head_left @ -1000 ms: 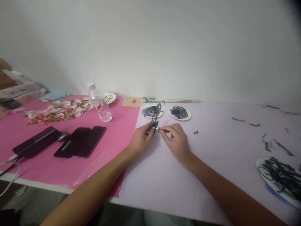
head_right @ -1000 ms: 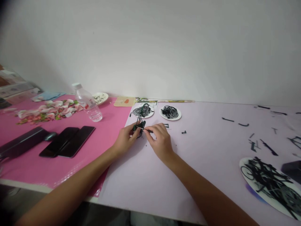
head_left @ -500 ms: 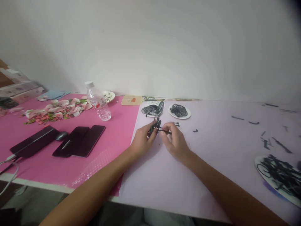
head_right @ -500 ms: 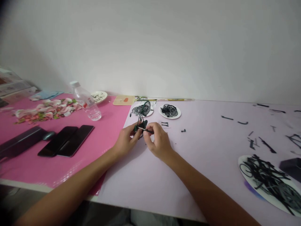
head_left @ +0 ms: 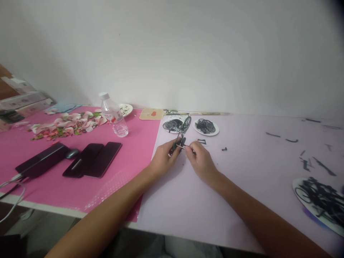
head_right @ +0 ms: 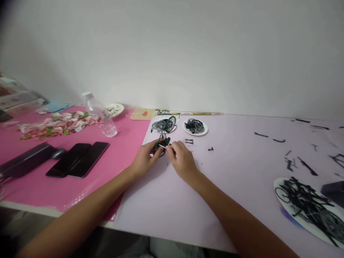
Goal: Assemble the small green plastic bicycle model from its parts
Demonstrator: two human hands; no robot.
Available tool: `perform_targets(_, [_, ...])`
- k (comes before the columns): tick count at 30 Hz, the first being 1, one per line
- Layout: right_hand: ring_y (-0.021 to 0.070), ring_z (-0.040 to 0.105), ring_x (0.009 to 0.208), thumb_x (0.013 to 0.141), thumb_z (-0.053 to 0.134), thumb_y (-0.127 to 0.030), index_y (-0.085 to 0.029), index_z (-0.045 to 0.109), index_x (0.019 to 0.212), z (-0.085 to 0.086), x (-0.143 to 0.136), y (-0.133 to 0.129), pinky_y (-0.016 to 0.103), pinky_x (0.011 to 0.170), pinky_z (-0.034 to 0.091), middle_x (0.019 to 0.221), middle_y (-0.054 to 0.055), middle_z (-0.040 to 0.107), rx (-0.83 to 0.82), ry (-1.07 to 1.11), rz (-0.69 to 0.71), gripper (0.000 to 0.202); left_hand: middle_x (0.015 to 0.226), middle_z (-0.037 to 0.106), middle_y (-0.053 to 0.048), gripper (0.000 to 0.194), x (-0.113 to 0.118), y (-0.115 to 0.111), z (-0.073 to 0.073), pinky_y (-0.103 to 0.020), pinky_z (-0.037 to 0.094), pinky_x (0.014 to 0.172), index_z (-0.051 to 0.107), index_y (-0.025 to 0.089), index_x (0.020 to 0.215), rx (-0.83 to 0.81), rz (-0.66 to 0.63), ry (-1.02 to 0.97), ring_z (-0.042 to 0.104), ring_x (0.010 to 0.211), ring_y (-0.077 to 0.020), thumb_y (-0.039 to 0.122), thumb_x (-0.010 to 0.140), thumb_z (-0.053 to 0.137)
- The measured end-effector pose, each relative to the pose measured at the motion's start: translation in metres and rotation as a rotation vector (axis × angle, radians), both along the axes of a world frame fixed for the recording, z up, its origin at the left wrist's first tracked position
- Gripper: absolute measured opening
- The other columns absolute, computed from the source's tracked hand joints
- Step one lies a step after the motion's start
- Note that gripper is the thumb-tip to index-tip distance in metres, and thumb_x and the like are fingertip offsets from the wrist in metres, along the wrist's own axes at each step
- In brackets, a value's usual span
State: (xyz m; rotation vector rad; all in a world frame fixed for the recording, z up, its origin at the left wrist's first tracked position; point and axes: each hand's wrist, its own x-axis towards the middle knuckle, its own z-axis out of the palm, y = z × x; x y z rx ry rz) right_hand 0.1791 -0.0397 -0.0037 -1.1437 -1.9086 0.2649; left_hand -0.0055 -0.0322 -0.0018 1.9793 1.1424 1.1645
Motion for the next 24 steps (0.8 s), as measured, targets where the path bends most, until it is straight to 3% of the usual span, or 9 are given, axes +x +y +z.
perform_targets(7, [0.0176, 0.052, 0.070, 0.106, 0.045, -0.035, -0.024, 0.045, 0.078, 0.000, 0.001, 0.000, 0.032, 0.068, 0.040, 0.075, 0.000, 0.052, -0.025, 0.060, 0.000, 0.030, 0.104, 0.077, -0.007, 0.045, 0.002, 0.000, -0.001, -0.028, 0.053, 0.076, 0.063, 0.018, 0.139, -0.054, 0.001, -0.045, 0.068, 0.080, -0.0169, 0.040, 0.101, 0.055])
perform_targets(15, [0.0230, 0.057, 0.088, 0.102, 0.054, -0.032, -0.025, 0.051, 0.086, 0.001, 0.010, 0.013, 0.036, 0.078, 0.046, 0.085, 0.004, 0.059, 0.119, 0.110, -0.151, 0.018, 0.111, 0.074, -0.012, 0.051, 0.000, 0.015, -0.010, -0.030, 0.056, 0.079, 0.065, 0.014, 0.129, -0.377, 0.017, -0.461, 0.070, 0.089, -0.0193, 0.049, 0.092, 0.068])
perform_targets(20, [0.0292, 0.052, 0.102, 0.098, 0.058, -0.031, -0.023, 0.056, 0.090, -0.015, 0.025, 0.036, 0.047, 0.096, 0.043, 0.095, 0.009, 0.062, 0.129, -0.028, -0.287, 0.011, 0.106, 0.073, -0.010, 0.056, -0.006, 0.029, -0.018, -0.029, 0.057, 0.072, 0.066, 0.016, 0.124, -0.573, 0.084, -0.668, 0.071, 0.084, -0.0182, 0.050, 0.082, 0.079])
perform_targets(24, [0.0340, 0.048, 0.109, 0.095, 0.063, -0.036, -0.022, 0.062, 0.090, -0.031, 0.034, 0.045, 0.050, 0.094, 0.042, 0.103, 0.012, 0.062, 0.055, -0.163, -0.339, 0.015, 0.099, 0.074, -0.008, 0.063, -0.006, 0.031, -0.020, -0.030, 0.059, 0.073, 0.064, 0.016, 0.123, -0.565, 0.064, -0.703, 0.071, 0.078, -0.0157, 0.048, 0.075, 0.087])
